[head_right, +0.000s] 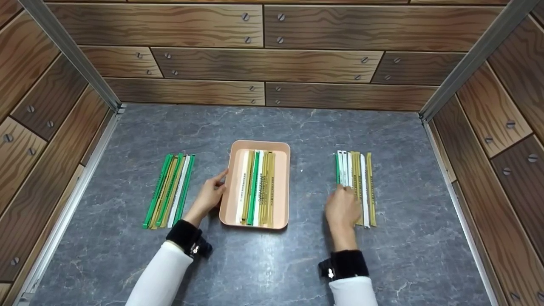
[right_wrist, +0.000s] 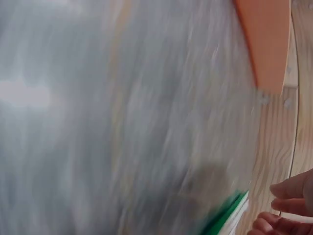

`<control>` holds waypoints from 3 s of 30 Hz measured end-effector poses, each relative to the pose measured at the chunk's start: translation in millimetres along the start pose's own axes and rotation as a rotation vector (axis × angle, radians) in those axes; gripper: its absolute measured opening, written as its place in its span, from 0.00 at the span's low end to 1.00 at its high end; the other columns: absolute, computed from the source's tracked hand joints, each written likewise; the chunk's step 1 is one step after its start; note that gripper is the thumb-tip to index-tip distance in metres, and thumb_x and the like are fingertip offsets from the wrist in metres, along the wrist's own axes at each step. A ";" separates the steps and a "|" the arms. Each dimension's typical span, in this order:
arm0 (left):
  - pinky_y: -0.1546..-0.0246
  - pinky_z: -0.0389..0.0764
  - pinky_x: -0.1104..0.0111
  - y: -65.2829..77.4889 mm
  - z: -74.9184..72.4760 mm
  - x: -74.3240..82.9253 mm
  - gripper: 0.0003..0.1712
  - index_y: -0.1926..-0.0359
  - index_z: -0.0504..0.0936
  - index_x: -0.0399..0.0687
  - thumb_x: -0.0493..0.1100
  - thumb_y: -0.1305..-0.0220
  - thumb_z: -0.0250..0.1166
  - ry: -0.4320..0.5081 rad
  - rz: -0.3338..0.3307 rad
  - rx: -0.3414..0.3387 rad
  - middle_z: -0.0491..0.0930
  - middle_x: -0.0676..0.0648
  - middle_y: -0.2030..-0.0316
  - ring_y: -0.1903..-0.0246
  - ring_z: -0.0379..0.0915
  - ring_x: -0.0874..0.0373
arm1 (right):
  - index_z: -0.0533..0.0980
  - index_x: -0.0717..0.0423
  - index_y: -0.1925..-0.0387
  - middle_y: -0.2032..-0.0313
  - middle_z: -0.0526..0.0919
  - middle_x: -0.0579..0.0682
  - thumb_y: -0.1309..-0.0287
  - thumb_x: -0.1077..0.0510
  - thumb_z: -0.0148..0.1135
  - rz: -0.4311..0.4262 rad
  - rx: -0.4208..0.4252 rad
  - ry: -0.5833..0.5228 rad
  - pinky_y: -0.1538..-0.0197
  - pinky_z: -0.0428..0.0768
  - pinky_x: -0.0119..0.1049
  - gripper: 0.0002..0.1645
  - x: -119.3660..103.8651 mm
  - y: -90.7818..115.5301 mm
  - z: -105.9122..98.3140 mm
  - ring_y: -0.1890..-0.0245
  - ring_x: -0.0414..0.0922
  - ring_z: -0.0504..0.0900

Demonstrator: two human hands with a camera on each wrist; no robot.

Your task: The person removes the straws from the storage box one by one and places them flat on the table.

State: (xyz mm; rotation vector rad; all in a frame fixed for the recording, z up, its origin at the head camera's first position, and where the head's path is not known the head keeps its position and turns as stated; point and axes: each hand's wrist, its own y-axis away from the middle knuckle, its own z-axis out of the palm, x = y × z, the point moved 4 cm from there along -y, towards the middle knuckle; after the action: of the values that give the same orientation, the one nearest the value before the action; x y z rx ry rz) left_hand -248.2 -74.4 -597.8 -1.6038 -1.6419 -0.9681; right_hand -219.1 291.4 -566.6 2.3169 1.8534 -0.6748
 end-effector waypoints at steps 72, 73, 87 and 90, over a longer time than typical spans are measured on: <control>0.82 0.67 0.72 -3.6 -1.9 -4.4 0.32 0.30 0.70 0.47 0.28 0.36 0.54 0.123 -0.018 -0.027 0.69 0.52 0.85 0.85 0.66 0.62 | 0.69 0.73 0.39 0.69 0.79 0.59 0.58 0.76 0.57 -0.202 -0.269 -0.405 0.68 0.82 0.46 0.37 -86.3 20.6 11.3 0.71 0.53 0.82; 0.83 0.67 0.72 -3.7 -1.8 -4.5 0.32 0.30 0.70 0.47 0.29 0.35 0.54 0.128 -0.021 -0.030 0.68 0.52 0.85 0.85 0.66 0.62 | 0.69 0.73 0.39 0.69 0.79 0.60 0.56 0.76 0.56 -0.189 -0.272 -0.392 0.68 0.81 0.47 0.36 -78.9 18.4 8.5 0.70 0.54 0.83; 0.78 0.76 0.69 0.0 -4.6 -4.8 0.28 0.31 0.70 0.46 0.34 0.31 0.58 0.110 -0.022 -0.072 0.79 0.46 0.75 0.80 0.74 0.59 | 0.71 0.67 0.38 0.57 0.83 0.63 0.47 0.67 0.51 0.089 -0.286 -0.115 0.60 0.78 0.55 0.31 25.1 -1.2 -12.7 0.57 0.62 0.81; 0.77 0.79 0.67 3.1 -6.1 -4.7 0.28 0.31 0.70 0.45 0.33 0.31 0.58 0.144 -0.042 -0.094 0.81 0.43 0.69 0.75 0.78 0.56 | 0.69 0.64 0.35 0.52 0.81 0.65 0.46 0.67 0.50 0.156 -0.324 -0.093 0.64 0.78 0.55 0.34 40.1 -3.9 -13.7 0.55 0.64 0.79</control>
State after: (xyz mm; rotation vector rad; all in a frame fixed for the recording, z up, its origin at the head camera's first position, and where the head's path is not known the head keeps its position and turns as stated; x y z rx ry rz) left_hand -245.2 -82.1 -598.3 -1.5273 -1.5572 -1.1700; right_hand -212.5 333.3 -569.5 2.1514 1.5863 -0.4191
